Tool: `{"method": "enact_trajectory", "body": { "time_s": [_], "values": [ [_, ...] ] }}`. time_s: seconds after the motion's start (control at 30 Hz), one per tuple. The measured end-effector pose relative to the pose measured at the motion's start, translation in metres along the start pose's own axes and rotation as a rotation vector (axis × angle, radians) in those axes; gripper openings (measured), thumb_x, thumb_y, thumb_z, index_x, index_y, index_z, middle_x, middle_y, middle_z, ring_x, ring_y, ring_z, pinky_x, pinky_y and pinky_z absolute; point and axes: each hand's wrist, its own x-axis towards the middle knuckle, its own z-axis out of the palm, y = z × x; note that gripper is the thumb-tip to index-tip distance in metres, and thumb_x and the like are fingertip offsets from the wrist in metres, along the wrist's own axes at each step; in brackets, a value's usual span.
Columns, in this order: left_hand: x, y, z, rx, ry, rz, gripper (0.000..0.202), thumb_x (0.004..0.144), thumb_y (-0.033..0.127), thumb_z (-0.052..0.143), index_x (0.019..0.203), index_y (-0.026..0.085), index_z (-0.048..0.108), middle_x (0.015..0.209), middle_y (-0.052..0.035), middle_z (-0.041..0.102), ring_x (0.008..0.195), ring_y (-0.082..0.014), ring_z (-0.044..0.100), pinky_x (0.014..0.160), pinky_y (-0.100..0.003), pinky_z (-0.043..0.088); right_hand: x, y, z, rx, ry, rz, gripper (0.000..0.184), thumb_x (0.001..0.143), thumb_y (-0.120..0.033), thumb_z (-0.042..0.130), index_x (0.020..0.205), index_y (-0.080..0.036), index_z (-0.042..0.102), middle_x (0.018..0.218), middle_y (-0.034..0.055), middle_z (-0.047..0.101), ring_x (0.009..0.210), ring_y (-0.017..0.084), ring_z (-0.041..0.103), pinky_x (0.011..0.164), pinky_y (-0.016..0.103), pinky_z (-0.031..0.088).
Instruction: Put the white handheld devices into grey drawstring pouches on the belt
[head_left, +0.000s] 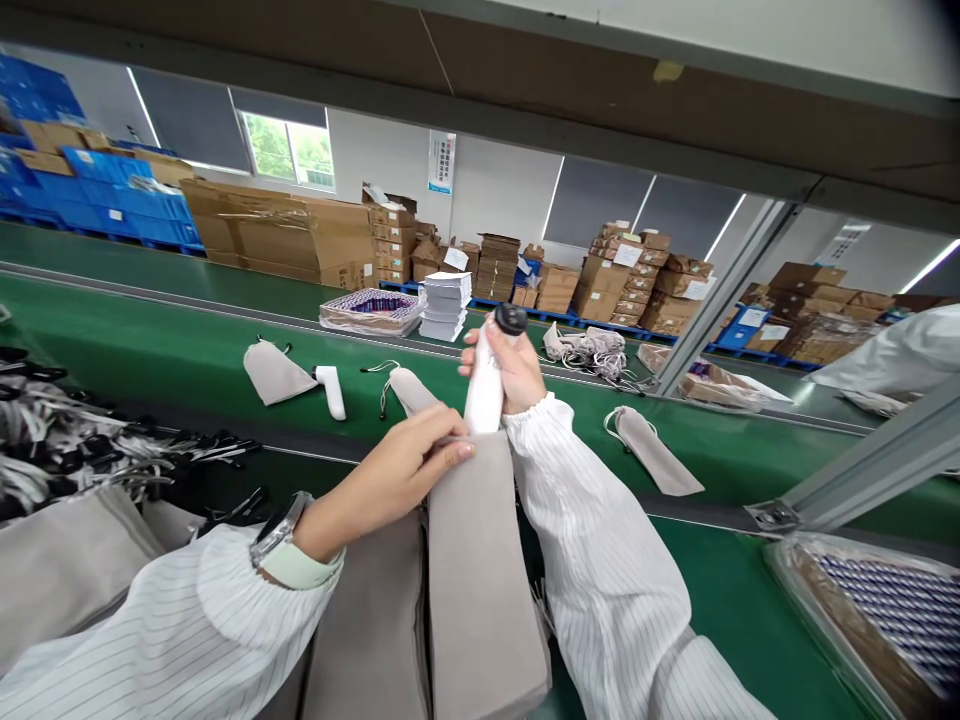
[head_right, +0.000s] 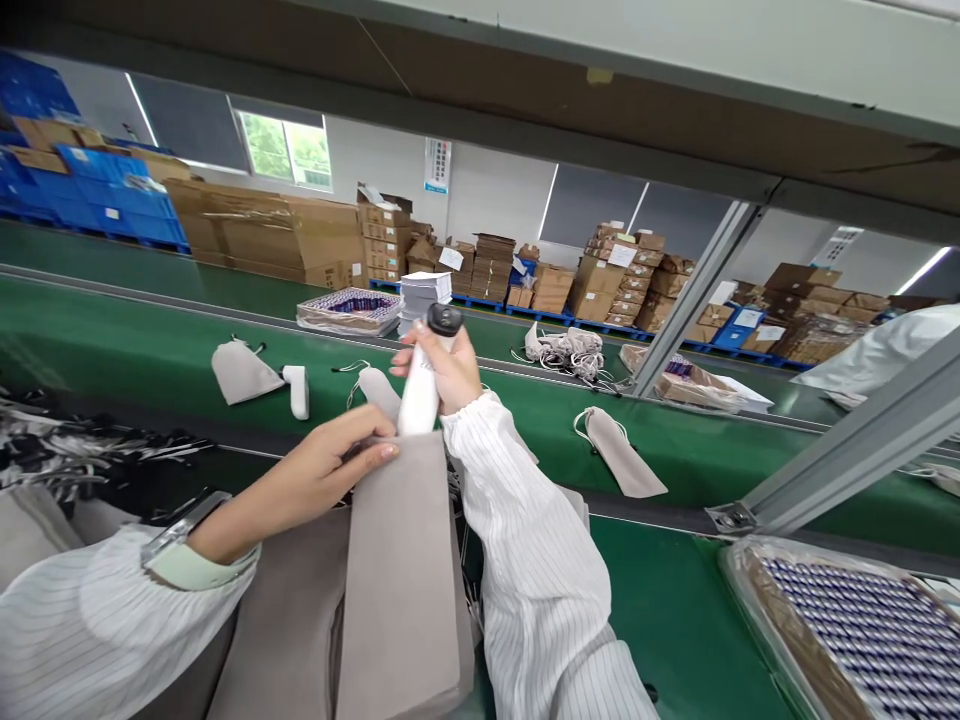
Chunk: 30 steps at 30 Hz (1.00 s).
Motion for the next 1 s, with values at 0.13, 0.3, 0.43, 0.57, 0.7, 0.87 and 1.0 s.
{"method": "enact_trajectory", "body": {
  "time_s": [0.13,0.3,0.43,0.57,0.7,0.87,1.0],
  "values": [
    [0.002,-0.010,-0.006,0.062,0.394,-0.056,0.015,0.083,0.031,0.038,0.082,0.019,0.047,0.087,-0.0014,0.039,0.085,-0.0143,0.042,0.074,-0.024,0.035,-0.010,0.009,0.001,-0.326,-0.413,0.287,0.040,0.063,-0.054,0.055,0.078,-0.017,0.048,0.066,-0.0029,0.052,0.059,0.008,0.052,0.050,0.018,0.043],
    [0.004,-0.025,-0.016,0.129,0.517,-0.160,0.018,0.081,0.035,0.040,0.081,0.020,0.050,0.089,-0.0023,0.039,0.087,-0.0158,0.042,0.069,-0.024,0.038,-0.015,0.010,0.007,-0.627,-0.521,0.517,0.056,0.074,-0.065,0.021,0.082,-0.017,0.050,0.060,-0.0010,0.051,0.043,0.007,0.045,0.034,0.016,0.030],
    [-0.002,-0.016,-0.025,0.076,0.334,-0.369,0.029,0.078,0.046,0.041,0.088,0.020,0.048,0.074,-0.0008,0.044,0.066,-0.0146,0.045,0.053,-0.022,0.036,-0.008,0.009,-0.006,-0.823,-0.073,0.031,0.046,0.078,-0.057,0.025,0.086,-0.020,0.049,0.048,-0.0060,0.045,0.037,0.006,0.040,0.041,0.017,0.032],
    [-0.012,0.020,-0.029,-0.397,-0.164,-0.590,0.040,0.077,0.054,0.036,0.064,0.017,0.044,0.048,0.0056,0.023,0.038,-0.0067,0.018,0.035,-0.017,0.014,0.005,0.010,-0.049,-0.990,0.282,-0.212,0.033,0.076,-0.049,0.037,0.072,-0.019,0.049,0.045,-0.0049,0.045,0.044,0.009,0.047,0.052,0.020,0.038],
    [-0.017,0.042,-0.031,-0.661,0.025,-0.480,0.036,0.081,0.045,0.038,0.060,0.017,0.042,0.049,0.0058,0.017,0.040,-0.0056,0.011,0.035,-0.017,0.011,0.007,0.012,-0.057,-0.732,0.091,0.087,0.039,0.077,-0.051,0.030,0.077,-0.017,0.049,0.047,-0.0030,0.051,0.035,0.006,0.036,0.039,0.018,0.032],
    [-0.017,0.035,-0.035,-0.527,0.491,-0.130,0.026,0.084,0.038,0.037,0.076,0.020,0.053,0.065,0.0008,0.037,0.052,-0.0086,0.031,0.047,-0.020,0.030,-0.016,0.026,0.011,-0.268,-0.837,0.429,0.049,0.053,-0.035,0.067,0.095,-0.017,0.050,0.073,-0.0012,0.060,0.049,0.005,0.045,0.048,0.019,0.040],
    [-0.014,0.030,-0.036,-0.259,0.502,-0.014,0.026,0.085,0.036,0.034,0.077,0.021,0.054,0.084,-0.0012,0.045,0.072,-0.0128,0.043,0.065,-0.024,0.037,-0.009,0.033,0.011,-0.232,-0.463,0.264,0.040,0.049,-0.024,0.068,0.085,-0.014,0.054,0.080,0.0012,0.058,0.074,0.014,0.054,0.070,0.028,0.044]
  ]
}}
